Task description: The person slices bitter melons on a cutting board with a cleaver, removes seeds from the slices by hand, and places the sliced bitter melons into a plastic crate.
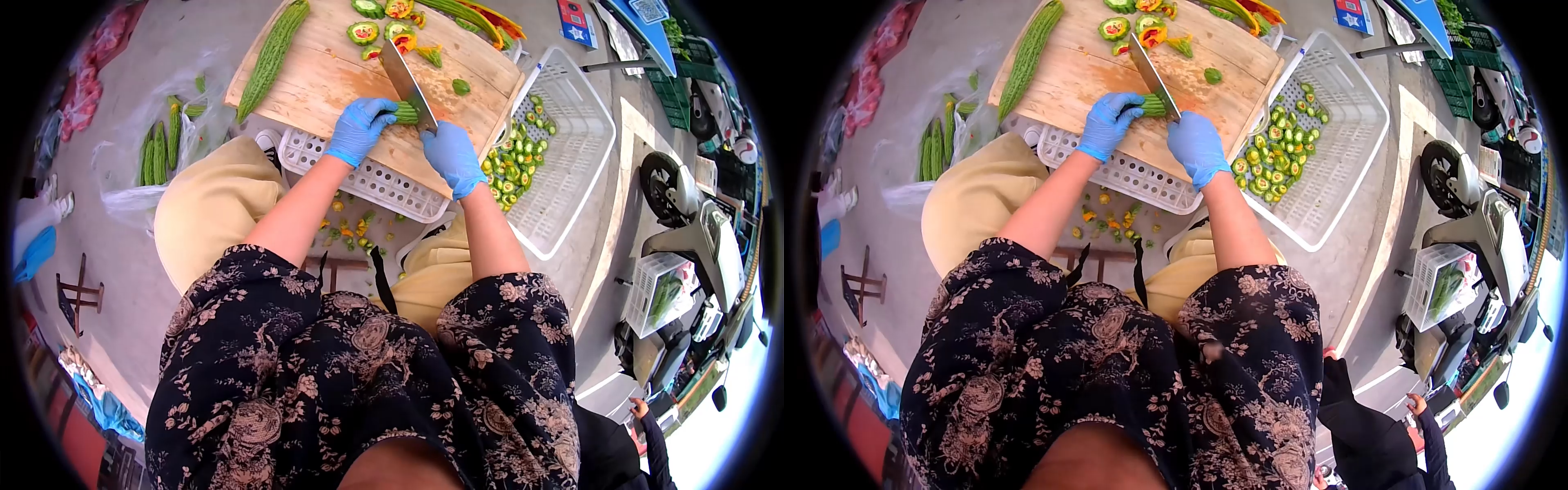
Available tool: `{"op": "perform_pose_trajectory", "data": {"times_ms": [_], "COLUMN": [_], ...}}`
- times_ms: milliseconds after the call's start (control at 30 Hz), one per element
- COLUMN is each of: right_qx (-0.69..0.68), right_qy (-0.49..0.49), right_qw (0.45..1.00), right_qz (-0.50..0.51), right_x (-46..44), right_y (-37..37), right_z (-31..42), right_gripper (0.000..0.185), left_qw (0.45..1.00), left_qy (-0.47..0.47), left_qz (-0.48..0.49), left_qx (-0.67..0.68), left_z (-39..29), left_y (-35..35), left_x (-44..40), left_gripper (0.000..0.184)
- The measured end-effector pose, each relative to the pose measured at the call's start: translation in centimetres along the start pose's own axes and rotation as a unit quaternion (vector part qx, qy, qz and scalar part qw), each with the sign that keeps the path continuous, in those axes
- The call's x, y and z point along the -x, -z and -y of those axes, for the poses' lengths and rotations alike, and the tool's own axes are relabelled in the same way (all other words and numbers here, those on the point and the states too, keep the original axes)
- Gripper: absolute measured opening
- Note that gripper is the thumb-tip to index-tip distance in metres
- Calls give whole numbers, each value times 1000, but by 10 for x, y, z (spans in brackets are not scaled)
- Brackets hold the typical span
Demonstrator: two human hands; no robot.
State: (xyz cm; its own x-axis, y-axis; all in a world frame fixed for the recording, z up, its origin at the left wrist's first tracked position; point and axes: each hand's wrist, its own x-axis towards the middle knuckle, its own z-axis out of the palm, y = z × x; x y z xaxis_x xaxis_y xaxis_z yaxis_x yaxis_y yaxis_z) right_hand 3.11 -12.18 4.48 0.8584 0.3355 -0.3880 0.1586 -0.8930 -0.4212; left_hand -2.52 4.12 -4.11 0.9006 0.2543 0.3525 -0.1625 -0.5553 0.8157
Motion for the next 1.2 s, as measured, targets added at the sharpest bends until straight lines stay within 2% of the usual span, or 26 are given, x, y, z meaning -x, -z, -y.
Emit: {"op": "perform_pose_trajectory", "data": {"times_ms": [100,233,533,733,767,867,967,1067,1200], "right_qx": [-99,-141,-91,-9,42,-11,-139,-129,-132], "right_qy": [3,6,-31,-25,13,20,-27,36,-28], "right_qw": [995,990,992,996,998,1000,990,991,990], "right_qz": [-2,3,85,88,43,-12,15,-8,34], "right_x": [6,25,23,-4,-11,-11,-13,6,23], "right_y": [14,47,48,7,-10,-14,-12,19,39], "right_z": [-4,4,5,7,2,10,-3,3,14], "right_gripper": [28,31,27,23,23,25,27,29,27], "left_qw": [1000,1000,999,999,998,999,999,997,997], "left_qy": [3,12,-25,-42,-51,-28,-8,29,43], "left_qz": [-5,-1,1,-3,-7,7,-40,-48,-41], "left_qx": [4,-2,-37,-33,-28,-16,32,54,48], "left_z": [3,1,2,6,7,11,10,5,6], "left_y": [-2,-1,-1,-3,-3,-3,-6,-3,-5], "left_x": [-2,2,1,0,0,2,3,2,4], "left_gripper": [17,19,18,15,14,14,16,18,18]}}
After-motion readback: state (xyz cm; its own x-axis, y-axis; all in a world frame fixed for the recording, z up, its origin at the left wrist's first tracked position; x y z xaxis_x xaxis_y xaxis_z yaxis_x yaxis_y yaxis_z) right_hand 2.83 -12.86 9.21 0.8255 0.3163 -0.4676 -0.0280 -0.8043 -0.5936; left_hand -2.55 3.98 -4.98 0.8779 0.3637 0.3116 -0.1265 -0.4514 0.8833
